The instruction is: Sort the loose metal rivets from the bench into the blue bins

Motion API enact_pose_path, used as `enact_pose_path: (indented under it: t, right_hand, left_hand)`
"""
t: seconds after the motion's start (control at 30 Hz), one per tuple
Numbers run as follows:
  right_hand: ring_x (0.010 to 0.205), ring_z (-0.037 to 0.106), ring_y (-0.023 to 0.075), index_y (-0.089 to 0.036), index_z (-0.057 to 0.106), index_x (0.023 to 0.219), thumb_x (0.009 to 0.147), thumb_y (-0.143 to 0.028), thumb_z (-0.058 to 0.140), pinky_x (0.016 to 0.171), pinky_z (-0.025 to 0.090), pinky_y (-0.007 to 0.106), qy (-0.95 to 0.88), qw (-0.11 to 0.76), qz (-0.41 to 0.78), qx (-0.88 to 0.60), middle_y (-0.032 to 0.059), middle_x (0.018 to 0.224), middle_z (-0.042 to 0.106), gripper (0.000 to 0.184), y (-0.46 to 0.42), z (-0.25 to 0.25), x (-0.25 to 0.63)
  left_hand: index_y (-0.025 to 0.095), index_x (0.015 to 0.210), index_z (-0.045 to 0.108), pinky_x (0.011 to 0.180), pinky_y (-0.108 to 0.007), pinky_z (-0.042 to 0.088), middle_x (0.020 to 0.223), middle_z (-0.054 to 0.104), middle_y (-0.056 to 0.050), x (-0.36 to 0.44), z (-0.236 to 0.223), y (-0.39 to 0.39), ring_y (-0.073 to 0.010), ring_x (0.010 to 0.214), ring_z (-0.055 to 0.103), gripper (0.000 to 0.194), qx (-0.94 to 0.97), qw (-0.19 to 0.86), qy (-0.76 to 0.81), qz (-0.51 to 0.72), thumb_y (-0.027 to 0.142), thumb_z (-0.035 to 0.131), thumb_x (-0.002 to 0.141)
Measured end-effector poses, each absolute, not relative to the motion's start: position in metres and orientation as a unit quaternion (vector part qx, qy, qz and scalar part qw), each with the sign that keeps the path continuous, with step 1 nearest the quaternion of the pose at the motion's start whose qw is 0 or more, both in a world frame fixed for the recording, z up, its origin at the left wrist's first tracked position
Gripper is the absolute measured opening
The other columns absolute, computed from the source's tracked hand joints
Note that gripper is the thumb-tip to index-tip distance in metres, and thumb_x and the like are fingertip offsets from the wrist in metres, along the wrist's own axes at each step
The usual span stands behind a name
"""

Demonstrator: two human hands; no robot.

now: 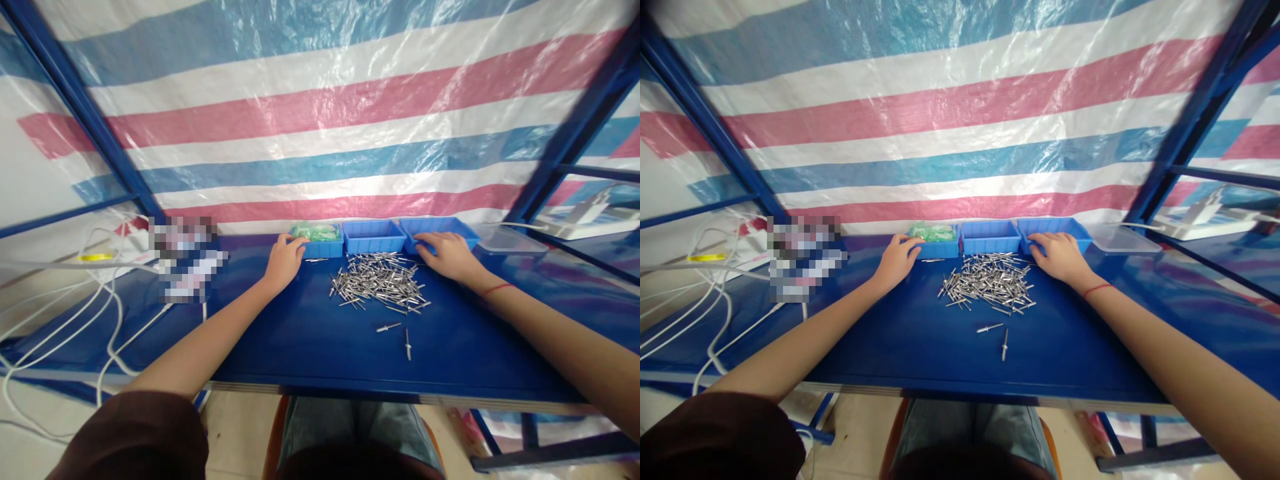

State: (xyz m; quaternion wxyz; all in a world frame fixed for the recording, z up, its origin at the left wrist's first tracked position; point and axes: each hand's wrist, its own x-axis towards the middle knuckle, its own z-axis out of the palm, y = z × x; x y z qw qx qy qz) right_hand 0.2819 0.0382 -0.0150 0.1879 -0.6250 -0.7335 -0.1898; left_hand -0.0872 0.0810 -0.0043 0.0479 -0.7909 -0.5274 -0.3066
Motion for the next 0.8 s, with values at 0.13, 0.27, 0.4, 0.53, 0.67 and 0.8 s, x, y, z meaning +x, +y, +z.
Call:
enact_pose_path:
  t: [0.13, 0.27, 0.4, 0.53, 0.67, 0.8]
  right_hand:
    - [0.096, 0.062, 0.0294, -0.021, 0.064, 0.112, 0.089, -0.035, 0.034, 0.087, 0.041, 0.044, -0.73, 0.191, -0.179, -0.632, 0.0107, 0.104, 0.069, 0.04, 0.032, -0.014, 0.28]
    - [0.096, 0.062, 0.0303, -0.022, 0.064, 0.112, 0.09, -0.036, 0.033, 0.084, 0.042, 0.045, -0.725, 0.186, -0.18, -0.638, 0.0101, 0.106, 0.069, 0.041, 0.032, -0.01, 0.279]
    - [0.096, 0.063, 0.0304, -0.021, 0.062, 0.116, 0.09, -0.033, 0.032, 0.083, 0.043, 0.044, -0.733, 0.166, -0.18, -0.634, 0.0118, 0.108, 0.069, 0.042, 0.037, -0.004, 0.278]
    - [0.093, 0.064, 0.0299, -0.02, 0.062, 0.118, 0.089, -0.027, 0.033, 0.083, 0.043, 0.043, -0.744, 0.146, -0.182, -0.627, 0.0122, 0.103, 0.07, 0.041, 0.044, -0.001, 0.28]
    - [0.09, 0.064, 0.0292, -0.02, 0.063, 0.115, 0.087, -0.022, 0.036, 0.082, 0.043, 0.043, -0.747, 0.139, -0.186, -0.622, 0.0126, 0.101, 0.07, 0.039, 0.049, 0.0, 0.285]
    - [0.09, 0.064, 0.0298, -0.019, 0.063, 0.113, 0.087, -0.021, 0.035, 0.08, 0.044, 0.043, -0.756, 0.128, -0.188, -0.614, 0.0137, 0.099, 0.07, 0.038, 0.051, -0.001, 0.293]
  left_hand:
    - [0.021, 0.113, 0.065, 0.099, -0.039, 0.042, 0.114, 0.052, -0.011, -0.091, -0.006, 0.087, -0.0225, 0.106, 0.057, 0.03, -0.795, 0.046, -0.523, -0.306, 0.024, 0.045, 0.09]
    - [0.022, 0.112, 0.065, 0.099, -0.039, 0.042, 0.114, 0.051, -0.011, -0.092, -0.008, 0.089, -0.0226, 0.107, 0.056, 0.03, -0.796, 0.043, -0.514, -0.316, 0.024, 0.045, 0.09]
    - [0.023, 0.114, 0.064, 0.1, -0.04, 0.042, 0.114, 0.052, -0.01, -0.089, -0.008, 0.087, -0.0231, 0.111, 0.054, 0.031, -0.8, 0.048, -0.509, -0.315, 0.025, 0.046, 0.089]
    - [0.022, 0.115, 0.062, 0.1, -0.042, 0.042, 0.114, 0.052, -0.011, -0.087, -0.006, 0.085, -0.0246, 0.114, 0.052, 0.032, -0.799, 0.053, -0.513, -0.31, 0.027, 0.045, 0.09]
    - [0.023, 0.114, 0.063, 0.101, -0.04, 0.041, 0.113, 0.053, -0.009, -0.09, -0.005, 0.087, -0.0222, 0.11, 0.055, 0.031, -0.799, 0.031, -0.512, -0.315, 0.027, 0.044, 0.09]
    - [0.022, 0.114, 0.064, 0.102, -0.038, 0.041, 0.112, 0.052, -0.009, -0.092, -0.005, 0.09, -0.0219, 0.109, 0.055, 0.032, -0.799, 0.021, -0.512, -0.314, 0.027, 0.044, 0.09]
